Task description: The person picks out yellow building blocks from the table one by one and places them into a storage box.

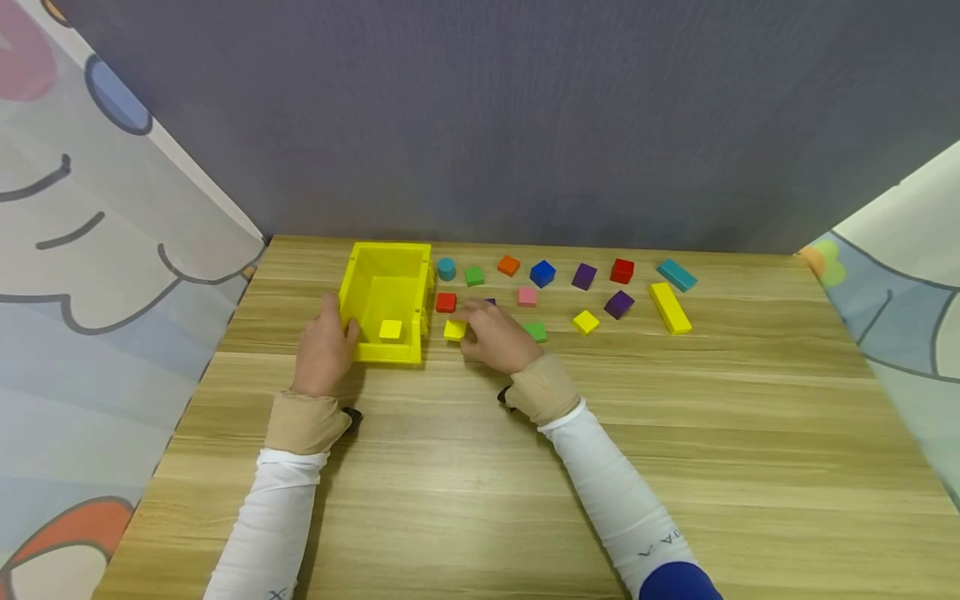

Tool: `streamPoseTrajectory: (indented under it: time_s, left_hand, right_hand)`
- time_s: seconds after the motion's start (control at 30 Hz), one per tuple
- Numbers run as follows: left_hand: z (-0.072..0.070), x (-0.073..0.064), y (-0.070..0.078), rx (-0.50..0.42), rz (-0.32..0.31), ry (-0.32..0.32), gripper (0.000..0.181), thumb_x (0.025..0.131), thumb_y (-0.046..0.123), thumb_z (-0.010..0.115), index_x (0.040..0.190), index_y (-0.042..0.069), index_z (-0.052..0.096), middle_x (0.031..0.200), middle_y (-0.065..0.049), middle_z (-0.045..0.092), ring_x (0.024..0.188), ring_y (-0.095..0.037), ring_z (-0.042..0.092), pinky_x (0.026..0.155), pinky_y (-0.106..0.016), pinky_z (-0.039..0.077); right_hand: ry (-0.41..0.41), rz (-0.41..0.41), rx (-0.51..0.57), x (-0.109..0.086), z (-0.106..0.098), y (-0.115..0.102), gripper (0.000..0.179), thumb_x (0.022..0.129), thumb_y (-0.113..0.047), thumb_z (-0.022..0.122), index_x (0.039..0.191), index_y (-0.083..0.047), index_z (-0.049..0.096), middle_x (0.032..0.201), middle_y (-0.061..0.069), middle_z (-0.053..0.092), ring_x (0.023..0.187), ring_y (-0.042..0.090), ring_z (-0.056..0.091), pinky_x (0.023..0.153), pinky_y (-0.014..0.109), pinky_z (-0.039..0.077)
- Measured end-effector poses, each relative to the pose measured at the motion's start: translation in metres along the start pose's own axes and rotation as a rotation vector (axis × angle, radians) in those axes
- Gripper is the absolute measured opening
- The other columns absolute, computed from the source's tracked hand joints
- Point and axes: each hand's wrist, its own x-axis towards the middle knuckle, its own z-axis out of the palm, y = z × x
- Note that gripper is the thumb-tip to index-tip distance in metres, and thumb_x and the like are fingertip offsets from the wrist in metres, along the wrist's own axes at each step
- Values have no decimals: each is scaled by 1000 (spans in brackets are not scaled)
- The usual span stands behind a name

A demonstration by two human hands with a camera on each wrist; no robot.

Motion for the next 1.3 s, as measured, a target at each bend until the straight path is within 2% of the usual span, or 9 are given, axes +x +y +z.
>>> streamPoseTrajectory:
  time_s: [0.07,0.17,0.33,0.43,0.67,0.9,1.13,1.3]
  left_hand:
    - [0,0,0,0,-5,-5,24,100,10,48,116,-6,39,77,-33,59,61,-41,59,47,-45,45]
    - [-1,0,-1,2,-11,-10,26,100,11,48,117,-6,39,77,-33,59,61,-40,59,46,-44,45]
    - [-1,0,-2,10,-16,-7,26,100,11,48,118,-6,39,79,-33,59,64,-42,60,48,-47,46]
    - [-2,0,-2,11,-21,-6,26,100,11,48,118,-6,39,80,-34,60,65,-44,61,50,-49,47]
    - [-5,0,-3,21,-13,2,27,100,10,49,118,-7,39,81,-37,60,68,-49,62,52,-53,48]
    - [-4,0,-4,24,-3,8,26,99,9,49,118,-7,39,78,-35,60,63,-45,61,48,-49,46]
    - [-1,-1,-3,18,9,21,24,99,9,49,114,-6,39,73,-33,58,58,-42,59,46,-47,45]
    - [2,-1,1,12,22,26,23,99,9,50,113,-6,39,74,-33,60,59,-43,61,46,-47,46]
  right_hand:
    - [5,-5,14,0,-1,-1,40,86,0,64,125,-1,65,119,13,65,97,23,60,82,31,52]
    - [21,-18,28,0,-3,-4,41,85,-1,65,126,-1,64,122,14,64,100,23,60,82,30,52]
    - [51,-48,52,0,-8,-11,43,87,-1,64,130,-3,63,135,17,59,123,30,55,89,34,53]
    - [80,-74,50,0,-13,-19,42,88,-3,64,130,-4,63,135,17,59,128,31,53,96,36,51]
    - [141,-148,40,4,-17,-38,38,88,-2,65,126,-5,66,126,12,63,111,23,60,92,32,52]
    - [164,-184,21,11,-15,-50,34,89,-4,63,123,-5,67,122,11,64,110,21,59,92,28,50]
    - [130,-179,4,22,-11,-59,33,91,-6,62,124,-4,67,121,8,64,108,19,59,89,25,50]
    - [96,-158,0,30,-9,-65,32,92,-7,63,124,-5,66,123,8,64,112,20,59,94,27,50]
